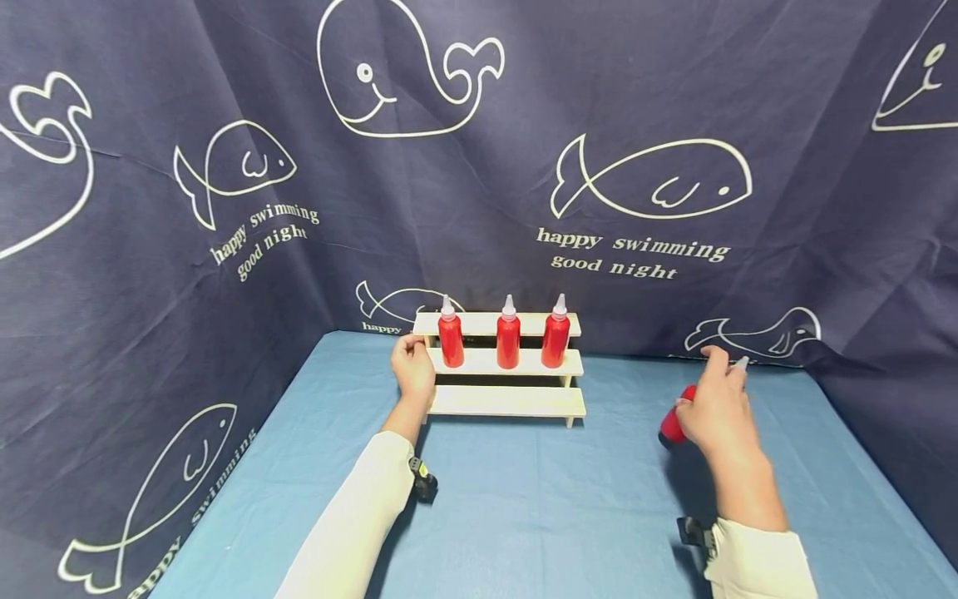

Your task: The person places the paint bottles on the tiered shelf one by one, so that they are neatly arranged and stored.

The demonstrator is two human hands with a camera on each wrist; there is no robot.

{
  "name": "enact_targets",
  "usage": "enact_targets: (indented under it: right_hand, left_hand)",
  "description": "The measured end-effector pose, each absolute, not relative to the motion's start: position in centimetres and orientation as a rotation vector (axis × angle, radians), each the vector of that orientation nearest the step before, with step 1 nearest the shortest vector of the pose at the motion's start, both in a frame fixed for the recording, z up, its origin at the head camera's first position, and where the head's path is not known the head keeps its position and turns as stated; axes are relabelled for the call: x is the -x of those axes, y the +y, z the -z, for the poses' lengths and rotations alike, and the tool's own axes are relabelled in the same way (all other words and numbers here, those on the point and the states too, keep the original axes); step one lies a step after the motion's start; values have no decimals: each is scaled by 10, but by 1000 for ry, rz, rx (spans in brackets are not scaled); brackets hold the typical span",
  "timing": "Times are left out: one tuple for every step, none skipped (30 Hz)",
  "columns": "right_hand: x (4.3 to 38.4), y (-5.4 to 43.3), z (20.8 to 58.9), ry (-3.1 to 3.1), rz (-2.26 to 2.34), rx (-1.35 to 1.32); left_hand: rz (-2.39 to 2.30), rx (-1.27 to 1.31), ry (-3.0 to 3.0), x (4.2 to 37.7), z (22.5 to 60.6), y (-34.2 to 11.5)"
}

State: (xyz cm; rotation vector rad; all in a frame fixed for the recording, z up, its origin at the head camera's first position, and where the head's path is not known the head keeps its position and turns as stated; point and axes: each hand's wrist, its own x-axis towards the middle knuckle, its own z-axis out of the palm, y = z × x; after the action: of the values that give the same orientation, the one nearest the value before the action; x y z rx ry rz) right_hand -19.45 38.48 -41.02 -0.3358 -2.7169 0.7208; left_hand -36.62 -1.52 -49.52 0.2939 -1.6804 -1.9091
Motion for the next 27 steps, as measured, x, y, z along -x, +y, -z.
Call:
enact_targets:
  right_hand:
    - [195, 385, 410, -2711, -730, 341]
    - [196, 385, 410, -2709, -739, 347]
    - [196, 384, 410, -2707, -751, 356]
    - [196, 384, 410, -2698, -769, 370]
    - [196, 384, 410, -2696, -787, 390]
    - [196, 383, 410, -2693, -802, 406]
    - [196, 383, 410, -2689, -814, 420]
    - [196, 382, 410, -2684, -824, 427]
    - [197, 382, 410, -2678, -830, 437]
    - [197, 381, 410, -2672, -842, 444]
    - [198, 381, 410, -2669, -854, 448]
    - [198, 380, 410, -2665, -869, 451]
    - [199, 380, 411, -2657, -890, 458]
    - [200, 380, 412, -2647, -913, 470]
    - [201, 379, 413, -2636, -937, 489]
    - [202, 379, 414, -2621, -961, 509]
    - [203, 379, 414, -2607, -979, 532]
    - [204, 378, 415, -2590, -995, 557]
    - [205, 378, 416, -2571, -1013, 580]
    - [206, 377, 417, -2553, -1039, 605]
    - [208, 377, 418, -2534, -1068, 629]
    - [209, 376, 419, -2508, -1107, 655]
    - [210, 375, 420, -2476, -1155, 677]
    - [211, 374, 420, -2444, -1205, 696]
    - [212, 372, 421, -2411, -1260, 709]
    - [213, 371, 422, -2379, -1308, 721]
    - [214, 370, 423, -2354, -1336, 732]
  left_hand:
    - [1907, -294, -1680, 366, 495, -15]
    - [1904, -294, -1679, 366, 495, -15]
    - [1904, -293, -1679, 366, 495, -15]
    - [1902, -293, -1679, 366, 495, -15]
    - [1902, -293, -1678, 366, 495, -15]
    - [1903, -292, -1678, 366, 495, -15]
    - [1904, -292, -1678, 366, 495, -15]
    - [1908, -291, -1676, 366, 495, -15]
    - [1909, -290, -1675, 366, 495, -15]
    - [1910, -291, -1674, 366, 495, -15]
    - [1912, -289, -1672, 366, 495, -15]
    - [1910, -289, -1673, 366, 495, -15]
    - [1910, -288, -1672, 366, 495, -15]
    - [1909, -288, -1672, 366, 495, -15]
    - [1907, -288, -1673, 366, 495, -15]
    - [1905, -290, -1675, 366, 495, -15]
    - [1904, -292, -1678, 366, 495, -15]
    - [1903, -294, -1681, 366, 495, -15]
    - [1904, -296, -1682, 366, 496, -15]
    - [1900, -300, -1684, 366, 496, -15]
    - [1900, -303, -1685, 366, 496, -15]
    - [1900, -304, -1685, 366, 496, -15]
    - [1900, -305, -1684, 366, 496, -15]
    - [1901, -304, -1682, 366, 496, -15]
    - [1903, -303, -1680, 366, 496, -15]
    - [1903, -302, -1680, 366, 496, -15]
    - [1907, -301, -1682, 366, 496, -15]
